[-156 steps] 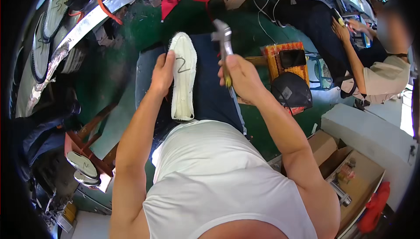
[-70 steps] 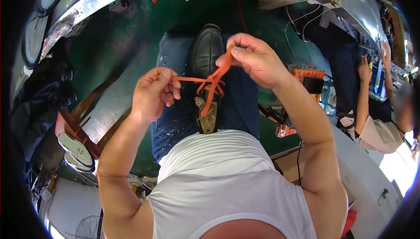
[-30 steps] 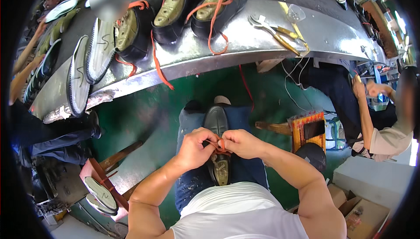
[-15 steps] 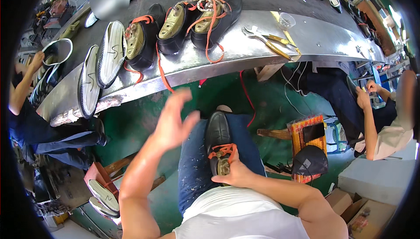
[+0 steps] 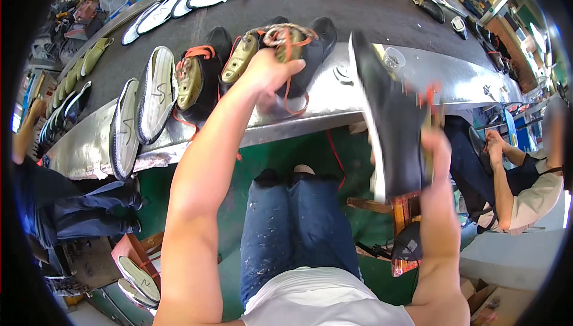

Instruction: Manually assemble and lace shoes at a conveyor belt station.

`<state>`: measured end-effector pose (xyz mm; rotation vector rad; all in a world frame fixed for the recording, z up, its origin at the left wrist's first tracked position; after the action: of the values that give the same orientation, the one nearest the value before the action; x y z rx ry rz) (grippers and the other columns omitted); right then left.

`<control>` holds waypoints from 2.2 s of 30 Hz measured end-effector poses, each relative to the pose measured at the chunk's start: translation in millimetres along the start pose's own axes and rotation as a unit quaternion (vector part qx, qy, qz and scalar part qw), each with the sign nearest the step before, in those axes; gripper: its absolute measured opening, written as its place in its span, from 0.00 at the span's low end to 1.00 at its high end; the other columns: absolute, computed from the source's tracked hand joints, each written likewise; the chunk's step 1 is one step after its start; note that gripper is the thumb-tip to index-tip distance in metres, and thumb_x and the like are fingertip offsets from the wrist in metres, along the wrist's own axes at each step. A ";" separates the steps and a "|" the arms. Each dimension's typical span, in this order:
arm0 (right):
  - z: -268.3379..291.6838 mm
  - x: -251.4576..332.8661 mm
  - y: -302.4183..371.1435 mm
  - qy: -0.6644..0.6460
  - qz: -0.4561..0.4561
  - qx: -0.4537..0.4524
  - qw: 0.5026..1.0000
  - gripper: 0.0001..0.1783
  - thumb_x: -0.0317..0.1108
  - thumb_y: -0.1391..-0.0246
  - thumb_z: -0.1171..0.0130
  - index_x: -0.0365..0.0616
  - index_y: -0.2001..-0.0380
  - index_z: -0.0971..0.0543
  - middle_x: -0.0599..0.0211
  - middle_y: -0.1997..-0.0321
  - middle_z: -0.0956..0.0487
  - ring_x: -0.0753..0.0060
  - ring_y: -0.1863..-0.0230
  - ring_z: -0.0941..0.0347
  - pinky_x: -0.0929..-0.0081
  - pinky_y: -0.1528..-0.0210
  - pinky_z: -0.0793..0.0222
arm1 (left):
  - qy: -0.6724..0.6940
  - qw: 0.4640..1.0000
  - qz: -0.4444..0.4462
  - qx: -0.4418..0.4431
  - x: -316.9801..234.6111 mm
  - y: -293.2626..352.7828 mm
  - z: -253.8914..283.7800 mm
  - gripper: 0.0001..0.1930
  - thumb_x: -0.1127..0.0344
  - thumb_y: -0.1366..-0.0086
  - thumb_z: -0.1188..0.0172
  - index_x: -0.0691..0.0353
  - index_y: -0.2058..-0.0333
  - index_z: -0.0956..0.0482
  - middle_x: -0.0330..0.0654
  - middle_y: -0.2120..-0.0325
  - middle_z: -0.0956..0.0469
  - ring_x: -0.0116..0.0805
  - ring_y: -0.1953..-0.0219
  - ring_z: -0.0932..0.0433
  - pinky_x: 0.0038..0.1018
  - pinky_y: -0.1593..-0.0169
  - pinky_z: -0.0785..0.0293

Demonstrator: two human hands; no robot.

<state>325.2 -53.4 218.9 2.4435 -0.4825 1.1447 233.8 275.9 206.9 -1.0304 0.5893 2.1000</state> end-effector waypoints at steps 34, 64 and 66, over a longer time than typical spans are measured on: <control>-0.8 -255.8 88.4 -0.001 -0.305 0.012 0.952 0.05 0.32 0.35 0.49 0.44 0.59 0.30 0.74 0.74 0.28 0.71 0.67 0.26 0.57 0.46 0.25 | 0.271 0.890 0.351 0.101 180.7 335.0 -137.5 0.22 0.45 0.29 0.48 0.62 0.64 0.23 0.37 0.74 0.24 0.24 0.76 0.26 0.21 0.76 0.33; -29.9 -215.7 6.8 0.657 -0.173 0.380 0.628 0.42 0.27 0.45 0.46 0.62 0.29 0.46 0.53 0.83 0.24 0.50 0.81 0.26 0.55 0.76 0.32 | 0.492 0.729 0.472 0.064 167.8 341.0 -144.8 0.20 0.48 0.28 0.48 0.57 0.73 0.29 0.36 0.83 0.28 0.27 0.84 0.28 0.20 0.85 0.42; -29.9 -202.6 1.8 0.618 -0.221 0.367 0.659 0.39 0.27 0.45 0.46 0.58 0.30 0.44 0.53 0.82 0.24 0.52 0.81 0.26 0.58 0.75 0.32 | 0.542 0.650 0.509 0.159 167.2 349.8 -142.3 0.19 0.48 0.30 0.45 0.58 0.72 0.28 0.37 0.83 0.27 0.27 0.83 0.27 0.20 0.85 0.40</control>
<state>182.4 -12.2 78.0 1.3568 1.1034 2.5926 -35.1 24.6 19.4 -1.9737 2.5227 1.7095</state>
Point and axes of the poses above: each hand's wrist, its own y-axis away from the middle knuckle, its own z-axis out of the back of the hand, x = y × z, the point moved 6 cm from there along -y, towards the middle knuckle
